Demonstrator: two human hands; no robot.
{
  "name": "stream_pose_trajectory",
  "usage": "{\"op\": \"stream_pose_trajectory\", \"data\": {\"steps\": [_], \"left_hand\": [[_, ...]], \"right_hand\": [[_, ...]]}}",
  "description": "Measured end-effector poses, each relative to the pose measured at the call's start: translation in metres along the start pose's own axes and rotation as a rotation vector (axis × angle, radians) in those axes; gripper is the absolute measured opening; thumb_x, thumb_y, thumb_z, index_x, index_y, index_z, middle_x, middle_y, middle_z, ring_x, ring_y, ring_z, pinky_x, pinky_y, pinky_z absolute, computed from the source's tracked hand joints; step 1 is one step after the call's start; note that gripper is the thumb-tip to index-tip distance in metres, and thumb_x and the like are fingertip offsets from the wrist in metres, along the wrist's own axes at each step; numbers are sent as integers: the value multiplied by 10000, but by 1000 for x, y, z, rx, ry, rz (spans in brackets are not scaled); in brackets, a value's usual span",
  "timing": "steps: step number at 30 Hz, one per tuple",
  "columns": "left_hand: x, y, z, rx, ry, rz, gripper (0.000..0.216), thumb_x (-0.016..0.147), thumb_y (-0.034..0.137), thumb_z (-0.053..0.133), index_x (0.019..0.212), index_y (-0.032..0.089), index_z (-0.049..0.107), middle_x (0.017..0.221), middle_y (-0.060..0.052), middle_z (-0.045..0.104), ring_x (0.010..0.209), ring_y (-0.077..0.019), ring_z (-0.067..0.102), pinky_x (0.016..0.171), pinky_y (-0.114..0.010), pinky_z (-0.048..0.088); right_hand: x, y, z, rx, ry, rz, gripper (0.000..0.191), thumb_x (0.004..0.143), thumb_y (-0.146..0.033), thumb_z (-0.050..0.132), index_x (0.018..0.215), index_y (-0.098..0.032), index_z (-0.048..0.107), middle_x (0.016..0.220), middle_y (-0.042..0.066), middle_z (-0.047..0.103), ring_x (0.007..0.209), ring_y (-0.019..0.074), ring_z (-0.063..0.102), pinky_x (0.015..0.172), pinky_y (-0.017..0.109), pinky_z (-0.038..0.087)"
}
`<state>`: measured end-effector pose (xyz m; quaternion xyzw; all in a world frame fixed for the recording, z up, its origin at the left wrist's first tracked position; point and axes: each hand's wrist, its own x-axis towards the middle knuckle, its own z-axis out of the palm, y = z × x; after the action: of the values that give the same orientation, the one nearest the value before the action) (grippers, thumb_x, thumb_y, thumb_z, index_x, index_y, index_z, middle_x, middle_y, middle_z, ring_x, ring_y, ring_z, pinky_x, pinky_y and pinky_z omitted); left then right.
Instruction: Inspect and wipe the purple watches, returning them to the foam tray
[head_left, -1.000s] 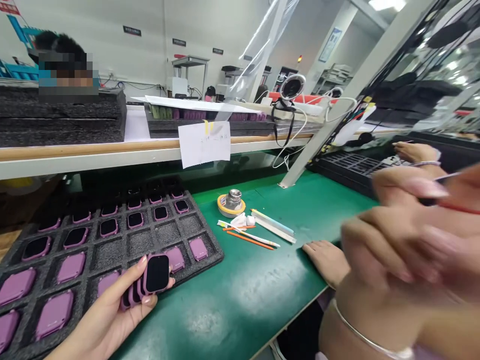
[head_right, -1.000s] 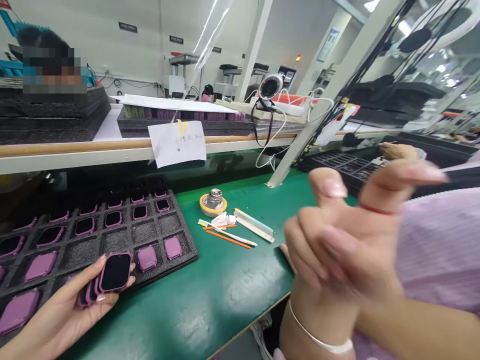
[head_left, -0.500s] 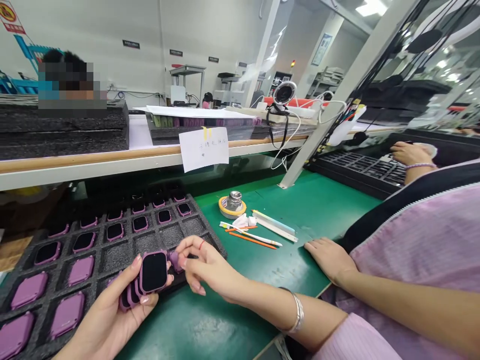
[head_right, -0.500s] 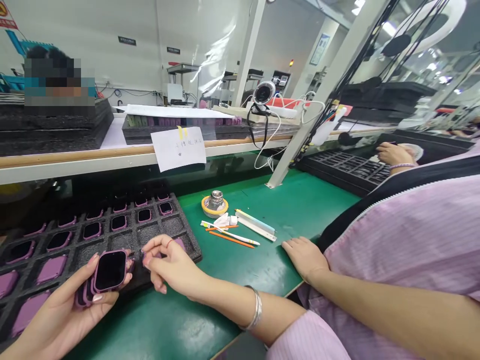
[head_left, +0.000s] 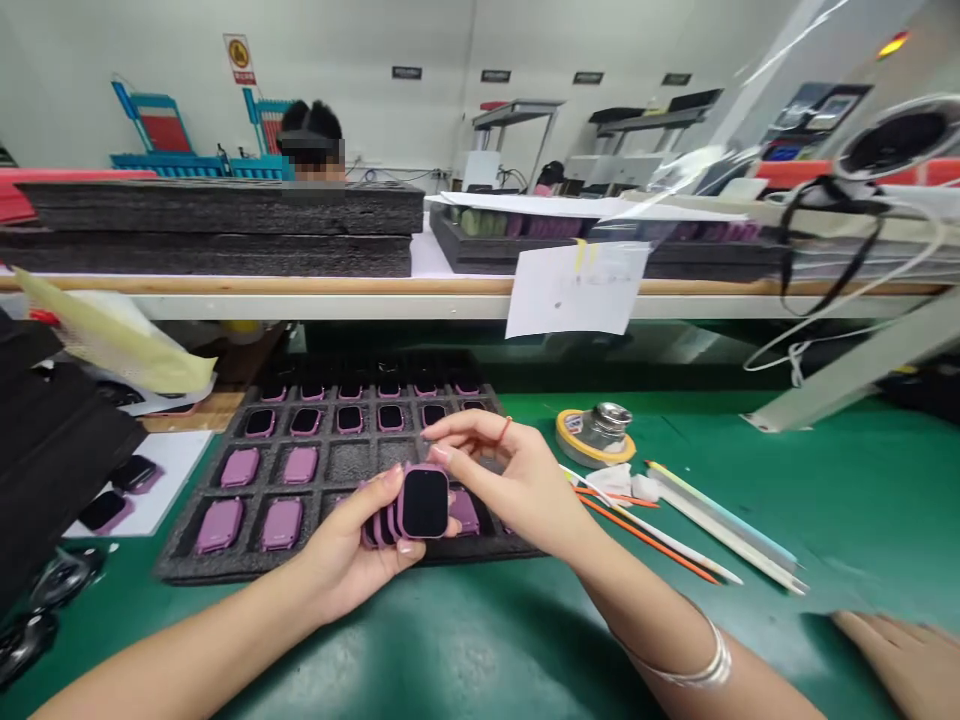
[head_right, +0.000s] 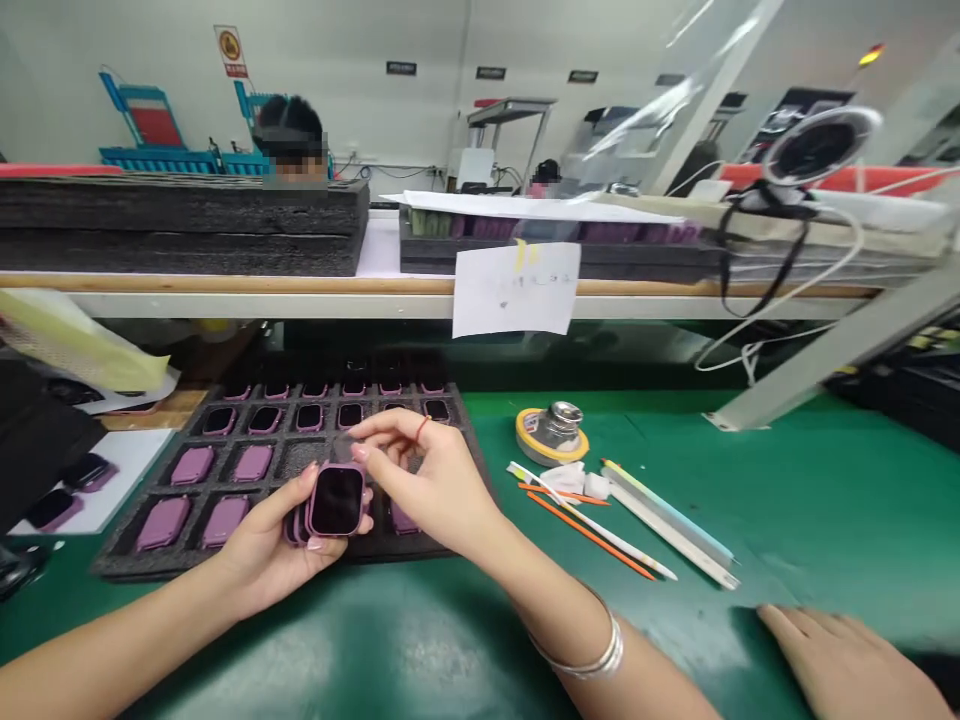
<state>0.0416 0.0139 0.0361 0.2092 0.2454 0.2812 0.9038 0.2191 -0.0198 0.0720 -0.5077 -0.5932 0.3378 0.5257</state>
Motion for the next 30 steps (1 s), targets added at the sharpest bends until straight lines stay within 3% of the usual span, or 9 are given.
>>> {"op": "stream_pose_trajectory", "data": {"steps": [5,8,12,15,18,21,23,26,30], "left_hand": [[3,0,-4,-16,-70,-33,476,735,345,878,1109,91,731,913,-146,753,787,-216,746,485,-149,423],[3,-1,-5,-23,-110,-18,433,718,371,887,1029,106,743,908,-125,744,803,-199,730,501,-149,416],[1,-3,-6,-26,-100,-19,361,745,382,866,965,127,735,852,-66,722,756,-142,682,584,-173,466],[0,-3,-5,-34,-133,-31,378,762,426,841,940,110,735,871,-77,729,738,-142,669,593,-191,479],[0,-1,-3,-19,-199,-12,400,777,446,823,949,94,740,832,-92,728,668,-128,643,551,-189,453],[1,0,-2,-16,-223,-3,405,765,439,835,997,120,742,821,-92,730,667,-136,653,524,-174,420],[0,1,-1,-13,-239,11,428,751,447,845,1010,123,740,849,-100,730,688,-141,664,518,-162,404],[0,3,0,19,-262,13,455,753,479,836,964,89,732,752,-84,693,670,-133,655,538,-156,417],[-1,3,-2,45,-263,2,502,741,510,836,961,75,719,660,-55,661,556,-94,585,540,-161,439]], "right_hand": [[-2,9,3,155,179,-64,189,849,-309,754,998,-201,712,824,18,738,621,123,683,614,265,611],[-7,9,7,84,221,-182,154,897,-261,714,1046,-229,690,1003,48,747,874,171,753,830,329,659],[-16,11,12,-260,15,-523,365,897,-247,713,1257,-274,653,1373,116,536,1324,289,569,1136,516,501],[-22,14,10,-439,-100,-698,430,896,-261,717,1313,-302,623,1483,122,380,1399,350,482,1147,567,478],[-25,15,3,-471,-205,-794,406,910,-333,701,1309,-316,623,1517,107,351,1383,364,495,1124,564,509],[-25,13,0,-416,-133,-747,474,899,-341,717,1357,-328,596,1502,99,381,1383,340,499,1164,521,483],[-23,12,2,-371,-49,-612,599,856,-350,774,1411,-336,551,1476,104,415,1400,340,478,1193,529,442],[-20,14,6,-309,-55,-440,634,806,-373,824,1383,-340,564,1452,104,469,1381,344,493,1167,559,452],[-21,16,11,-304,-61,-439,626,777,-344,854,1338,-336,579,1413,105,529,1331,330,538,1112,545,502]]}}
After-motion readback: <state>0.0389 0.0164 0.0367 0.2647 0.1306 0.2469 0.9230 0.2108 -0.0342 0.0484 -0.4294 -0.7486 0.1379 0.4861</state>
